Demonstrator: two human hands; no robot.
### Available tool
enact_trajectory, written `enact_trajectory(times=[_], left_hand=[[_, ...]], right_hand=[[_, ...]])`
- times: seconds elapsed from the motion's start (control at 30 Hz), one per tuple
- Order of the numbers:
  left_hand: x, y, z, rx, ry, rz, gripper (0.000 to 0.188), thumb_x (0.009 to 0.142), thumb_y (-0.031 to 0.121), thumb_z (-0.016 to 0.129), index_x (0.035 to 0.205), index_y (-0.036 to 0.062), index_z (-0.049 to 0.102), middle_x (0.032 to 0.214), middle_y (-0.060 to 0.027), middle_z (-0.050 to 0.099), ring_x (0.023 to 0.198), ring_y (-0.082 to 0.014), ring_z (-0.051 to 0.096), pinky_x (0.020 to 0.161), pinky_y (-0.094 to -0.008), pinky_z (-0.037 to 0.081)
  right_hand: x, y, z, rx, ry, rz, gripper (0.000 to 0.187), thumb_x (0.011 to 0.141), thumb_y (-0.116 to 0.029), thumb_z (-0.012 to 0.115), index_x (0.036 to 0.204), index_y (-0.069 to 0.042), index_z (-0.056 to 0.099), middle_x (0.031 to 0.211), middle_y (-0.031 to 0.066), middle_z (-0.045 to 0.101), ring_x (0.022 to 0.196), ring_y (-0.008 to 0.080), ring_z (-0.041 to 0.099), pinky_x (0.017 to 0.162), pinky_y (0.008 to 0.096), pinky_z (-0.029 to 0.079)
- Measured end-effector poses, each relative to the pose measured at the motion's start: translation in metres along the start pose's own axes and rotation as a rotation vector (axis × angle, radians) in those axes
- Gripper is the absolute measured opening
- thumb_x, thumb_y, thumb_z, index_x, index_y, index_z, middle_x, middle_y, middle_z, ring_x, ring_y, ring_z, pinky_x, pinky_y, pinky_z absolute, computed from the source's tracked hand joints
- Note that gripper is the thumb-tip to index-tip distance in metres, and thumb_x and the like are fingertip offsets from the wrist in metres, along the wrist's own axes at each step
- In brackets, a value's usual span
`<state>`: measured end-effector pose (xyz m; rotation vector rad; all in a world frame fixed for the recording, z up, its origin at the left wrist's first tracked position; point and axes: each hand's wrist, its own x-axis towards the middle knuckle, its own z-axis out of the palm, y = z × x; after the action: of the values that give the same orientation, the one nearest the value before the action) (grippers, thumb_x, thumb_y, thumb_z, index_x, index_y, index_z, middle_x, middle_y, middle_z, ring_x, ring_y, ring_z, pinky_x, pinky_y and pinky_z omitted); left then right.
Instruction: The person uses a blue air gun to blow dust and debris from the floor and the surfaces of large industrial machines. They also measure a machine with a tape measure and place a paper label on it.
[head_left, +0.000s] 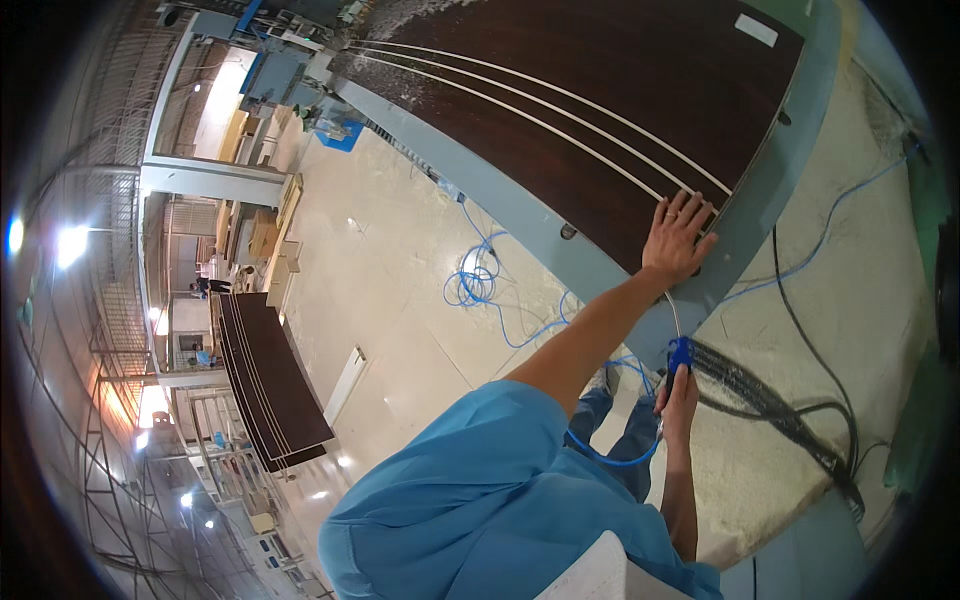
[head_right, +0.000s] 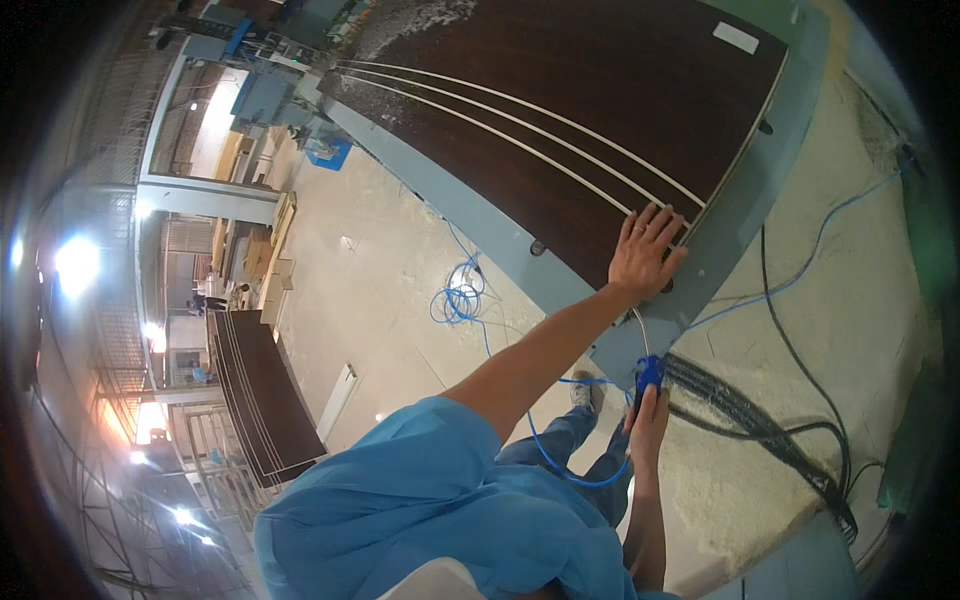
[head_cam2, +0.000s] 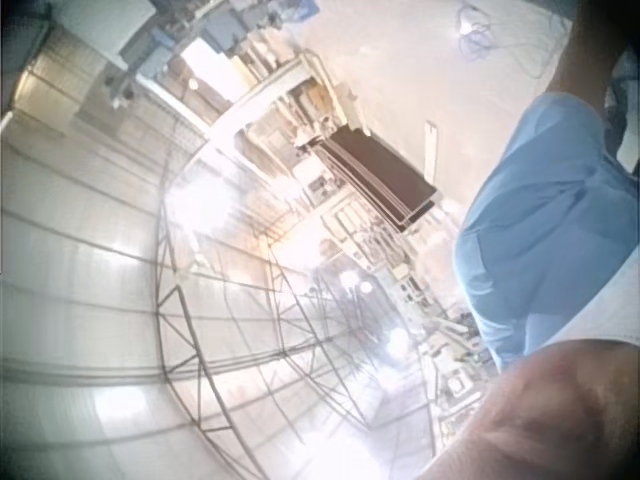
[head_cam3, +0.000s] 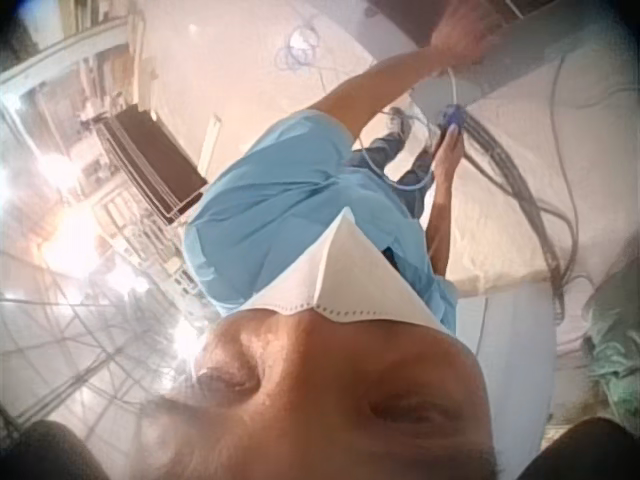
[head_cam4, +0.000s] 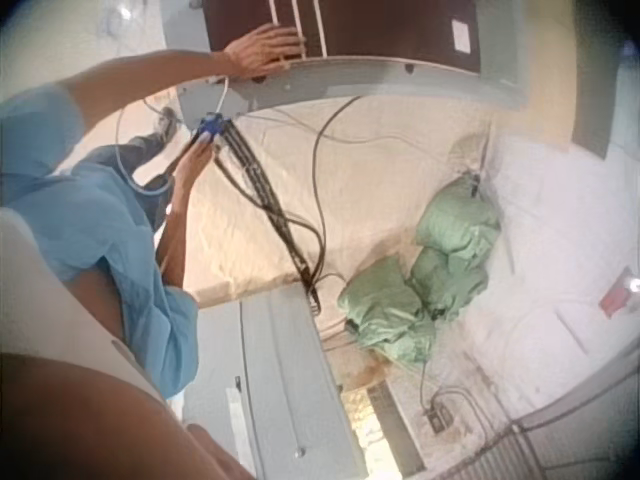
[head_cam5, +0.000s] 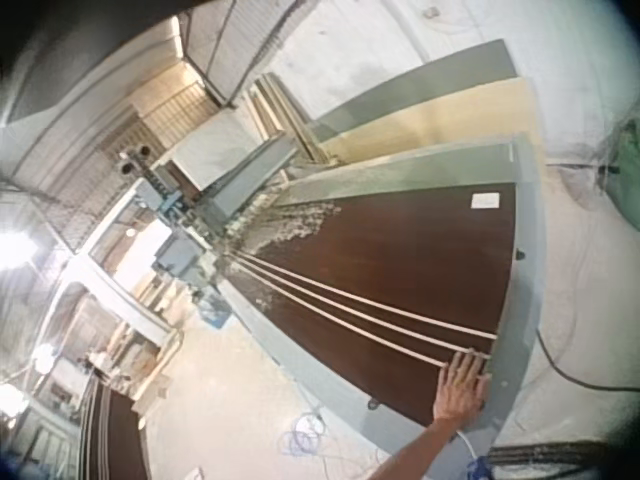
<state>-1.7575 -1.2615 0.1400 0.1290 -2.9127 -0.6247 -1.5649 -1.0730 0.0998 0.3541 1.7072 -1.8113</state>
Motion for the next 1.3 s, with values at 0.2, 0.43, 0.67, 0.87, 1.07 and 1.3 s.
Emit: enact_trajectory(times=[0.2,0.43,0.67,0.87,1.07,1.3], left_hand=[[0.003,0.001,0.001,0.005,-0.036,0.008,0.056,0.100,0.047,0.041,0.146,0.0147,0.044,0.155,-0.0092,0.038,0.147,-0.0306,0.025,0.123,-0.0485,0.014],[0.003,0.000,-0.002,-0.041,-0.031,0.002,0.056,0.099,0.046,0.043,0.144,0.0129,0.046,0.154,-0.0102,0.038,0.147,-0.0314,0.026,0.123,-0.0487,0.014],[0.002,0.000,-0.003,-0.040,-0.060,-0.007,0.057,0.099,0.047,0.044,0.145,0.0142,0.045,0.155,-0.0091,0.037,0.148,-0.0299,0.025,0.123,-0.0481,0.015],[0.009,-0.002,-0.007,-0.096,0.096,0.106,0.051,0.087,0.027,0.067,0.133,0.0096,0.054,0.142,-0.0121,0.052,0.138,-0.0342,0.040,0.114,-0.0520,0.028],[0.012,-0.002,-0.001,0.147,-0.158,0.000,0.059,0.100,0.048,0.042,0.150,0.0160,0.040,0.158,-0.0080,0.034,0.148,-0.0300,0.023,0.122,-0.0498,0.013],[0.015,-0.006,0.000,0.146,-0.150,0.012,0.060,0.096,0.044,0.048,0.150,0.0169,0.042,0.157,-0.0080,0.036,0.148,-0.0303,0.025,0.121,-0.0510,0.013]], right_hand=[[0.031,-0.034,-0.006,-0.150,-0.024,0.030,0.051,0.102,-0.054,0.045,0.088,-0.005,0.053,0.054,0.0004,0.046,0.041,0.0085,0.045,0.037,0.0254,0.034],[0.069,-0.055,-0.015,-0.214,-0.220,0.047,0.047,0.102,-0.048,0.049,0.088,-0.004,0.053,0.058,-0.0005,0.046,0.043,0.0073,0.045,0.039,0.0243,0.036],[0.070,-0.047,-0.009,-0.214,-0.201,0.032,0.048,0.101,-0.052,0.049,0.089,-0.005,0.052,0.057,0.0000,0.048,0.043,0.0080,0.046,0.040,0.0244,0.037],[0.085,-0.085,-0.097,-0.132,-0.433,0.199,0.050,0.098,-0.054,0.053,0.093,-0.005,0.055,0.057,0.0036,0.056,0.050,0.0150,0.057,0.048,0.0319,0.048],[0.222,-0.182,-0.225,0.120,0.012,-0.171,0.047,0.098,-0.053,0.054,0.089,-0.007,0.057,0.072,0.0088,0.063,0.061,0.0189,0.065,0.058,0.0333,0.053],[0.467,-0.348,-0.188,0.404,0.212,-0.264,0.054,0.103,-0.055,0.042,0.098,-0.002,0.053,0.078,0.0134,0.066,0.064,0.0232,0.067,0.056,0.0370,0.056]])
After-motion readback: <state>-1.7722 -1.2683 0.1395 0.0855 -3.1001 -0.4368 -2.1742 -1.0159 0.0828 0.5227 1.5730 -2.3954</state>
